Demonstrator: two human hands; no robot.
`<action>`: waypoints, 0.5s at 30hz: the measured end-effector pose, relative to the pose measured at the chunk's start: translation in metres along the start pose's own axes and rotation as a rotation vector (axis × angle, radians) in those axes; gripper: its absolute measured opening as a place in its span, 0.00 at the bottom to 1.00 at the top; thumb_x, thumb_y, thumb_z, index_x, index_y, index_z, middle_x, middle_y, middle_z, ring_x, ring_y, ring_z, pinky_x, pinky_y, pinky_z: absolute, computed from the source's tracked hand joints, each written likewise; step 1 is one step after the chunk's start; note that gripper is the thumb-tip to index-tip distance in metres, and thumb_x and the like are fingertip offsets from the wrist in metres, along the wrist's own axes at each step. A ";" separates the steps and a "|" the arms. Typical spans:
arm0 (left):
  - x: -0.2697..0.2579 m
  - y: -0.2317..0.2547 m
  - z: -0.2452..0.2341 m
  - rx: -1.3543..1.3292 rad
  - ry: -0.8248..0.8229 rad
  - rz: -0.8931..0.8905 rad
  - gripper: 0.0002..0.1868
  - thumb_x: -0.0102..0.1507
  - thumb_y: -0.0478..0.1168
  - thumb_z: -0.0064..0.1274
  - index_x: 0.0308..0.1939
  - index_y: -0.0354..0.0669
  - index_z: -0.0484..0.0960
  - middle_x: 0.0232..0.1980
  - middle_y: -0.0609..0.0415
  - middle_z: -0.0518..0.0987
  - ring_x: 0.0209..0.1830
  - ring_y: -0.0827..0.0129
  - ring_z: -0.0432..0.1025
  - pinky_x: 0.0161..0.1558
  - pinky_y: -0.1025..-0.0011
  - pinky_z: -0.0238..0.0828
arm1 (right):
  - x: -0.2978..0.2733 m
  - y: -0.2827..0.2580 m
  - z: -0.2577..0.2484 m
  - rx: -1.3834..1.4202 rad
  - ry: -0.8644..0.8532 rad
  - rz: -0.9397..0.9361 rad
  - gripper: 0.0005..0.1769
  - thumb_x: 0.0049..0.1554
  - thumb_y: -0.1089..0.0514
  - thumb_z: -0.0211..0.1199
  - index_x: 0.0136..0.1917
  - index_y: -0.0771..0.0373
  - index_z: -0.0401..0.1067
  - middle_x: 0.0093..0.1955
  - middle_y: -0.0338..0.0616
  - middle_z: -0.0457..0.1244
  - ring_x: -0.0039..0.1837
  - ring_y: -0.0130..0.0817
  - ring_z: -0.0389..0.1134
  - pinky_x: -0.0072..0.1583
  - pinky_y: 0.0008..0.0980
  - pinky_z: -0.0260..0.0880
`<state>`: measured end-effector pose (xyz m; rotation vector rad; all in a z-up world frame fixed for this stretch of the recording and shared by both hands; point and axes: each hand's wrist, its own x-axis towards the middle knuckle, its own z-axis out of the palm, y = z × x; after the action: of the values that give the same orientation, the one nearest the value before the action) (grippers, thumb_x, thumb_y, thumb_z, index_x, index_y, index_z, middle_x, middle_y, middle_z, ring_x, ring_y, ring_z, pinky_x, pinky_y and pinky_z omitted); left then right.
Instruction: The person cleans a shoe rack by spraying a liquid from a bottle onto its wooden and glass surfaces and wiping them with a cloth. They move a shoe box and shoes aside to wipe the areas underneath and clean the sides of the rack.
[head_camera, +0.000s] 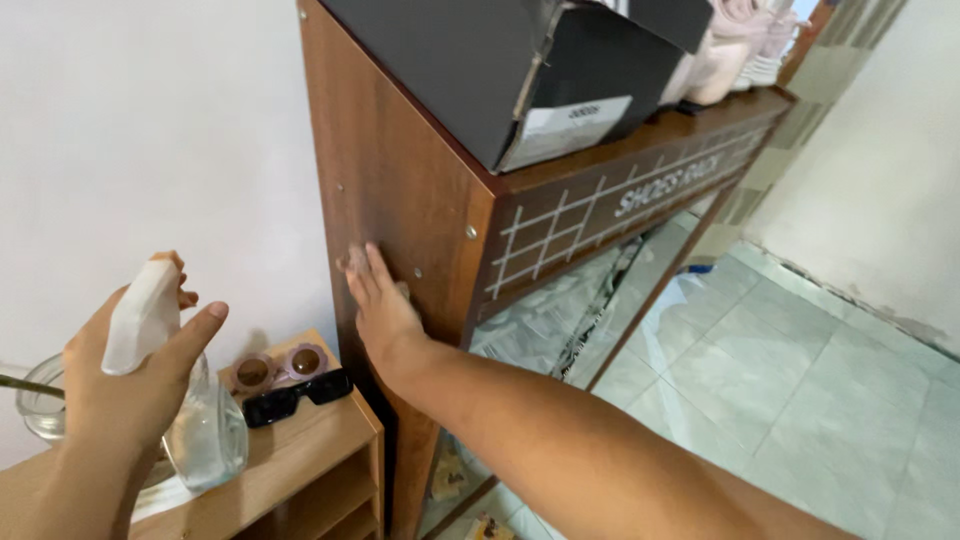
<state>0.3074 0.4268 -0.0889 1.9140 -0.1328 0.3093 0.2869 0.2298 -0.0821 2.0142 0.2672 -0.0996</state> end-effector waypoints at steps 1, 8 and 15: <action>0.000 0.000 0.002 0.022 -0.012 -0.038 0.30 0.60 0.43 0.63 0.66 0.45 0.79 0.52 0.53 0.82 0.48 0.68 0.76 0.46 0.65 0.73 | -0.005 -0.001 0.002 0.008 -0.007 0.000 0.38 0.59 0.45 0.63 0.77 0.60 0.59 0.86 0.62 0.32 0.82 0.68 0.29 0.71 0.75 0.19; -0.014 -0.009 0.018 -0.083 -0.080 -0.068 0.26 0.60 0.46 0.64 0.60 0.40 0.80 0.47 0.48 0.81 0.43 0.65 0.76 0.42 0.64 0.74 | -0.013 0.080 -0.022 0.023 0.171 0.318 0.33 0.61 0.41 0.53 0.76 0.54 0.62 0.86 0.51 0.34 0.84 0.58 0.29 0.71 0.74 0.16; -0.044 -0.007 0.038 -0.100 -0.120 0.014 0.24 0.63 0.50 0.61 0.57 0.40 0.78 0.37 0.53 0.81 0.33 0.70 0.76 0.37 0.67 0.74 | -0.077 0.006 0.008 -0.026 0.175 0.131 0.35 0.61 0.43 0.48 0.76 0.63 0.59 0.83 0.62 0.40 0.82 0.60 0.36 0.71 0.71 0.19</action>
<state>0.2729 0.3911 -0.1199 1.8327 -0.2371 0.1931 0.2142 0.2086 -0.0661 2.0117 0.2452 0.1619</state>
